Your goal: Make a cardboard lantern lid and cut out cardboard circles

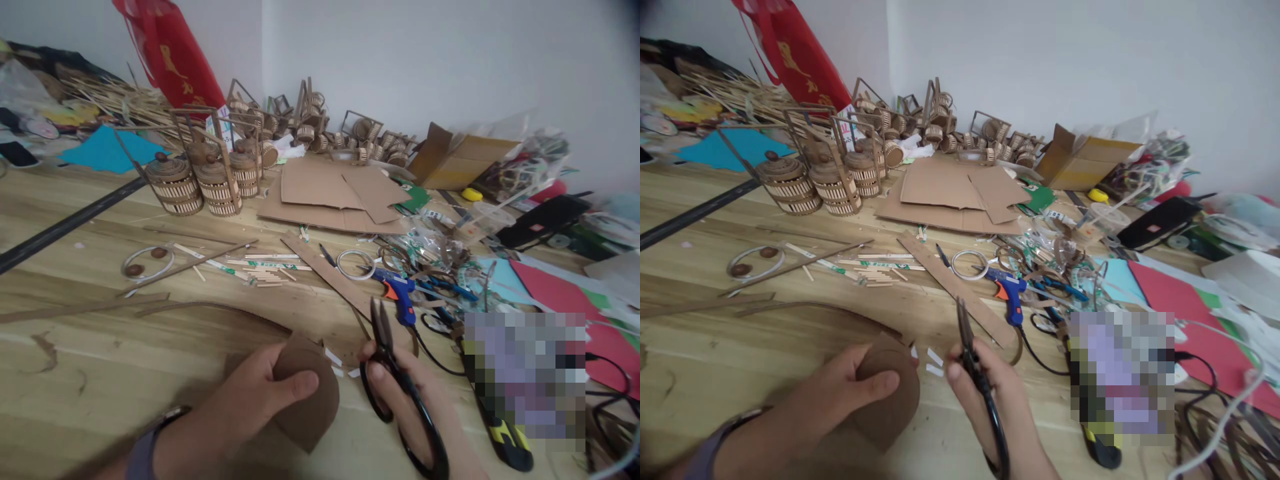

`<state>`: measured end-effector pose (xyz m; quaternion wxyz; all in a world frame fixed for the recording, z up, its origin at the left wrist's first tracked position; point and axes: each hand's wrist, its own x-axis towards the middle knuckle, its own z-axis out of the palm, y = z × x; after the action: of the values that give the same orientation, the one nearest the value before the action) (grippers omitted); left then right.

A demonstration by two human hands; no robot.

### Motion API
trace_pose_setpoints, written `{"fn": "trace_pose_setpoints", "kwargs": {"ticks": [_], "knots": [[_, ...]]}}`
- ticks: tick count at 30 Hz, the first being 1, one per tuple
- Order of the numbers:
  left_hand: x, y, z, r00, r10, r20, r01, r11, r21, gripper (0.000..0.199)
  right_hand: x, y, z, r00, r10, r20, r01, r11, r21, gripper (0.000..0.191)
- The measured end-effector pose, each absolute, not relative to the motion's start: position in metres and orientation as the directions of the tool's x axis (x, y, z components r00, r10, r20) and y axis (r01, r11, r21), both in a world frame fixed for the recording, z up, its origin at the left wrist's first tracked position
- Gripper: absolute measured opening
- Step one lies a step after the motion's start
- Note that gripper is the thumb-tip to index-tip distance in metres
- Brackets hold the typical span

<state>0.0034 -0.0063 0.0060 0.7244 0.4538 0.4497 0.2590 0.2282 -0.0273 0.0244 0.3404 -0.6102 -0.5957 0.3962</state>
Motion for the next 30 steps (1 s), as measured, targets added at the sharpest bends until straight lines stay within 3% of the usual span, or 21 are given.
{"fn": "trace_pose_setpoints", "kwargs": {"ticks": [3,6,11,17,26,30], "knots": [[-0.001,0.002,0.005,0.430,0.824,-0.368,0.071,0.375,0.924,0.043,0.238,-0.027,0.036,-0.225,0.961,-0.158,0.449,-0.042,-0.893,0.034],[-0.003,0.005,0.007,0.409,0.836,-0.365,0.086,0.362,0.928,0.041,0.244,-0.026,0.039,-0.314,0.925,-0.216,0.464,-0.049,-0.884,0.039],[-0.001,0.005,0.013,0.456,0.828,-0.325,0.065,0.333,0.941,0.036,0.243,-0.024,0.036,-0.469,0.815,-0.339,0.498,-0.072,-0.864,0.065],[0.002,0.003,0.010,0.551,0.769,-0.325,0.042,0.363,0.931,0.040,0.234,-0.025,0.041,-0.494,0.813,-0.307,0.465,-0.052,-0.884,0.085],[0.005,0.000,0.010,0.599,0.748,-0.287,0.059,0.316,0.947,0.038,0.226,-0.029,0.035,-0.472,0.859,-0.199,0.398,0.006,-0.917,0.077],[0.006,-0.002,0.009,0.514,0.777,-0.364,0.200,0.304,0.931,0.044,0.221,-0.027,0.039,-0.493,0.829,-0.265,0.428,-0.035,-0.903,0.080]]}}
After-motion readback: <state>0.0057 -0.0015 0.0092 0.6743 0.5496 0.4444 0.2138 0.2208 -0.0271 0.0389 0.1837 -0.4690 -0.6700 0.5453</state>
